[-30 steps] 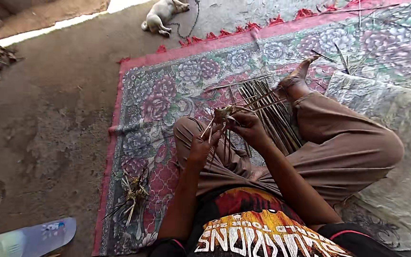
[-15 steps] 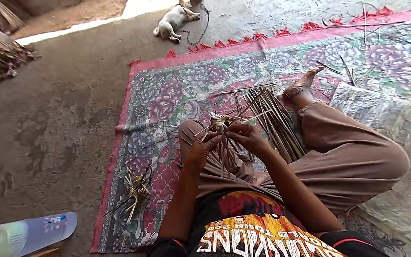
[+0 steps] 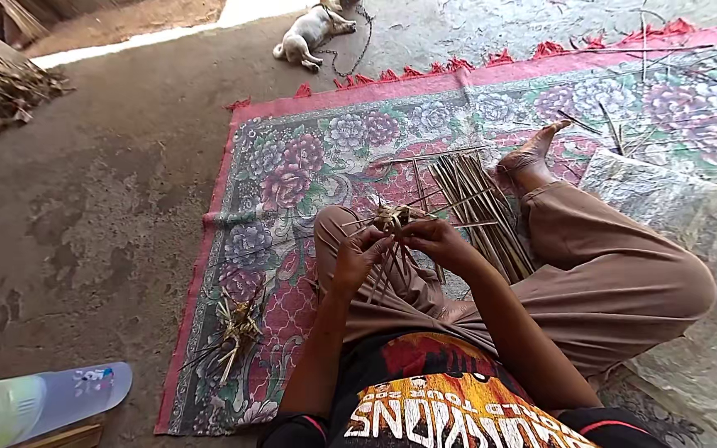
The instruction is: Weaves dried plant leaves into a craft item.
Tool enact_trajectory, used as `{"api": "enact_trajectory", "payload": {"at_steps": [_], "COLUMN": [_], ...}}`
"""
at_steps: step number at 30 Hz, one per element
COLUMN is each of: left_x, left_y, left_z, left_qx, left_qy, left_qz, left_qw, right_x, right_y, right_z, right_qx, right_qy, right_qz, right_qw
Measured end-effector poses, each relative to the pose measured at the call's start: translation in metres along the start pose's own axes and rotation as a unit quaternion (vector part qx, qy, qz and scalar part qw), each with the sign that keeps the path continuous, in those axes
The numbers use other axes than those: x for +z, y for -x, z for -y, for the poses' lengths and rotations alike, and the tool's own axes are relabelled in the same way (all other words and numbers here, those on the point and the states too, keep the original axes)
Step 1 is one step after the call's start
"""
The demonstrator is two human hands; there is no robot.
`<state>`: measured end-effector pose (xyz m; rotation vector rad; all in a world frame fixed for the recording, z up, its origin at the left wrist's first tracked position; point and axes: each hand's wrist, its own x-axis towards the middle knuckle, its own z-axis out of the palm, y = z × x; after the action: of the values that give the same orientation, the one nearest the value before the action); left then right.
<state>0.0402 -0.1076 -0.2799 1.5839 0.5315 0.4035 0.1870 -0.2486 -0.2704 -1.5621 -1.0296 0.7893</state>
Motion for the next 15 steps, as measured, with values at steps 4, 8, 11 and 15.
{"api": "enact_trajectory", "payload": {"at_steps": [4,8,11,15], "left_x": [0.005,0.017,0.018,0.017], "left_y": [0.003,0.004,0.006,0.006], "left_z": [-0.002,-0.001,-0.003,-0.001], "left_qx": [0.041,0.048,0.037,0.054], "left_qy": [-0.036,0.047,0.075,0.055], "left_qz": [-0.038,-0.048,-0.037,-0.016], "left_qw": [0.998,0.997,0.996,0.997], "right_x": [-0.001,0.008,0.01,0.009], "right_y": [0.003,-0.001,-0.004,-0.005], "right_z": [0.001,-0.002,-0.005,-0.006], "right_qx": [0.034,-0.002,-0.015,-0.026], "right_qy": [-0.075,-0.087,-0.013,-0.007], "right_qz": [0.001,-0.041,-0.087,-0.044], "right_qw": [0.997,0.995,0.996,0.999]}}
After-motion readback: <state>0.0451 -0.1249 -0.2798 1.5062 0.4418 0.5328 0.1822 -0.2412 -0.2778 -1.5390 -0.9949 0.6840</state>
